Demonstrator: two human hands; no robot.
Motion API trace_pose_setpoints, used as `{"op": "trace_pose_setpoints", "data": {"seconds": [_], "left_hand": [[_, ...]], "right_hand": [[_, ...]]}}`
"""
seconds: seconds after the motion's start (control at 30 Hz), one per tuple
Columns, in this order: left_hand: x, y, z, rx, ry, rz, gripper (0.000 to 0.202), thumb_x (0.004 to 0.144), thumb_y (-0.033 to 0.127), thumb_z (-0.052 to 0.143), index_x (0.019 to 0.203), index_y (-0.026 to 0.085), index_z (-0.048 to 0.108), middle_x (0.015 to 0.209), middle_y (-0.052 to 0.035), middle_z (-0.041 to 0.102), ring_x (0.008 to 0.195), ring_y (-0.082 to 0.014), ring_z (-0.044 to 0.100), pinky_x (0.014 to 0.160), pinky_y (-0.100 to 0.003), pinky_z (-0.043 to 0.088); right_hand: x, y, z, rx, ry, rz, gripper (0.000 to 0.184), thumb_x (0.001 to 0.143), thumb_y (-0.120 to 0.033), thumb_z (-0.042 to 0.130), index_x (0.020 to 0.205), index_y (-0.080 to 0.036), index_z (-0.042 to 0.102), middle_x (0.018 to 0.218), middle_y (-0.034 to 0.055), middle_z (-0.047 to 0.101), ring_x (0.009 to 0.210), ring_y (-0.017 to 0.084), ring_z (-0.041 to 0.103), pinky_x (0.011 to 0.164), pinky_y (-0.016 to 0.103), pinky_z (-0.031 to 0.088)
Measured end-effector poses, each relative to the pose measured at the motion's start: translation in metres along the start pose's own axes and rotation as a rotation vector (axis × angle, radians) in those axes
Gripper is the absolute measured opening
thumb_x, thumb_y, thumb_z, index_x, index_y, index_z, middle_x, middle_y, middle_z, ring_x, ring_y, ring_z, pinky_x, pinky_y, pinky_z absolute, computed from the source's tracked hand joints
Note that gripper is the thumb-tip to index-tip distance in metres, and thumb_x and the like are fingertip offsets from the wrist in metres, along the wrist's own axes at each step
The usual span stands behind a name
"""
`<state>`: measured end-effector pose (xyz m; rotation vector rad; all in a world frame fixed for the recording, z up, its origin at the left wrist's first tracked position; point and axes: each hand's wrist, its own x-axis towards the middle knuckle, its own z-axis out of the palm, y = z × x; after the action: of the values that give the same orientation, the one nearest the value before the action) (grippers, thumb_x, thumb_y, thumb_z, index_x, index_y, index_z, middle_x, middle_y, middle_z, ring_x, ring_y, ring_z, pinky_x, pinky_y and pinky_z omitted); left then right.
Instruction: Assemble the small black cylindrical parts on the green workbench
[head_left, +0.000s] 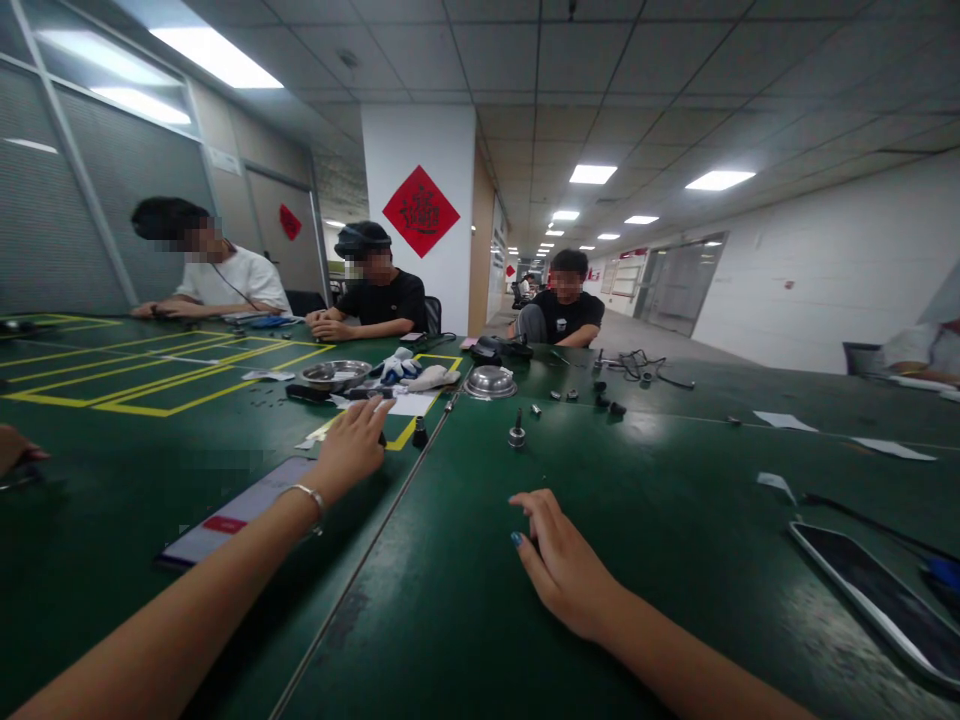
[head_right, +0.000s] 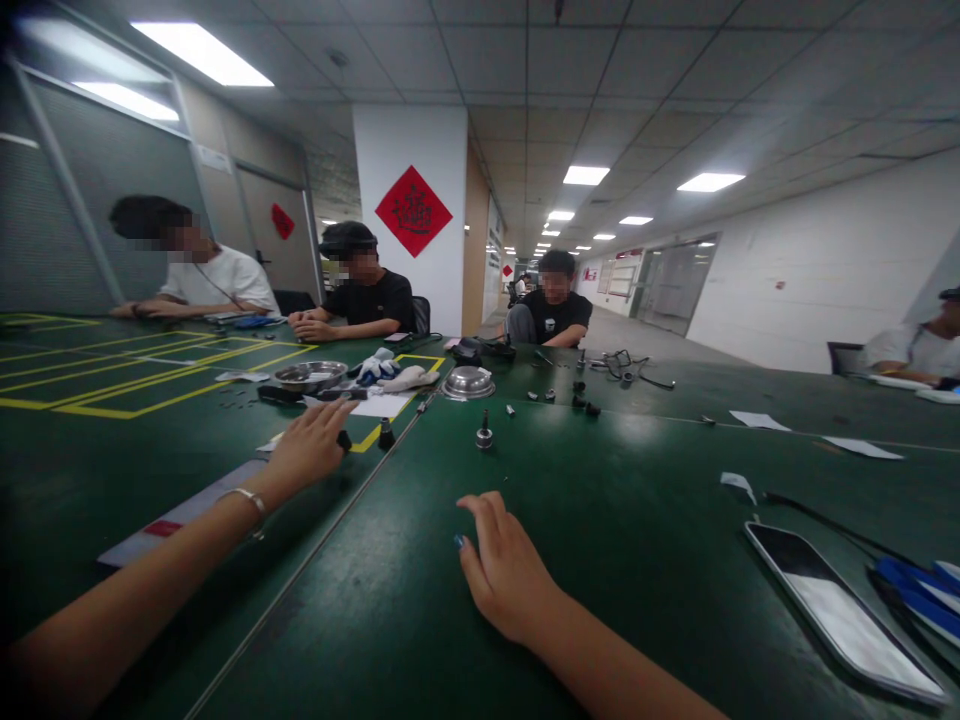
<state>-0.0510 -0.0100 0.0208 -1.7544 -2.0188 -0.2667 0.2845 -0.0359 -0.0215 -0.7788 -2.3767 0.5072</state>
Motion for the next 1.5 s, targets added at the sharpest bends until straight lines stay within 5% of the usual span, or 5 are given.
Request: {"op": "trace_pose_setpoints", "data": {"seconds": [0.17, 0.37, 0.63, 1.03, 1.5], "left_hand": [[-0.008, 0.025, 0.017, -0.005, -0.036, 0.087, 0.044, 0.082, 0.01, 0.039, 0.121, -0.004, 0.051, 0.134, -0.0254, 0.049, 0.13, -0.0327, 0.038, 0.107, -0.042, 0.03], [-0.011, 0.024, 0.024, -0.072, -0.049, 0.112, 0.036, 0.084, 0.014, 0.039, 0.11, 0.002, 0.06, 0.112, -0.0206, 0.064, 0.113, -0.0305, 0.054, 0.102, -0.042, 0.038], [-0.001, 0.014, 0.056, -0.214, 0.018, 0.065, 0.046, 0.08, 0.012, 0.04, 0.123, -0.001, 0.049, 0.13, -0.0236, 0.052, 0.127, -0.0343, 0.041, 0.108, -0.05, 0.03], [0.068, -0.005, 0.093, -0.397, 0.018, 0.114, 0.051, 0.081, 0.01, 0.037, 0.132, 0.009, 0.043, 0.127, -0.0165, 0.053, 0.115, -0.0265, 0.054, 0.098, -0.04, 0.043], [0.13, -0.008, 0.128, -0.372, -0.072, 0.359, 0.045, 0.085, 0.03, 0.042, 0.128, 0.023, 0.053, 0.134, -0.0074, 0.053, 0.118, -0.0295, 0.049, 0.103, -0.044, 0.035]], "right_hand": [[0.0, 0.0, -0.001, -0.01, -0.013, -0.004, 0.036, 0.093, -0.02, 0.042, 0.129, -0.021, 0.034, 0.114, 0.0111, 0.044, 0.088, 0.022, 0.053, 0.076, 0.039, 0.047], [0.0, -0.001, -0.001, -0.012, -0.025, 0.006, 0.033, 0.093, -0.02, 0.041, 0.127, -0.021, 0.037, 0.115, 0.0104, 0.043, 0.088, 0.021, 0.052, 0.078, 0.038, 0.046], [0.002, -0.003, -0.002, -0.032, -0.05, 0.028, 0.033, 0.093, -0.02, 0.041, 0.126, -0.019, 0.04, 0.114, 0.0099, 0.043, 0.089, 0.021, 0.052, 0.08, 0.038, 0.044], [0.003, -0.006, -0.003, -0.047, -0.047, 0.028, 0.033, 0.091, -0.017, 0.043, 0.123, -0.019, 0.042, 0.114, 0.0099, 0.044, 0.094, 0.023, 0.051, 0.086, 0.04, 0.043], [0.011, -0.01, -0.005, -0.045, -0.063, 0.022, 0.031, 0.09, -0.017, 0.044, 0.121, -0.02, 0.045, 0.114, 0.0086, 0.048, 0.098, 0.022, 0.051, 0.087, 0.036, 0.042]]}}
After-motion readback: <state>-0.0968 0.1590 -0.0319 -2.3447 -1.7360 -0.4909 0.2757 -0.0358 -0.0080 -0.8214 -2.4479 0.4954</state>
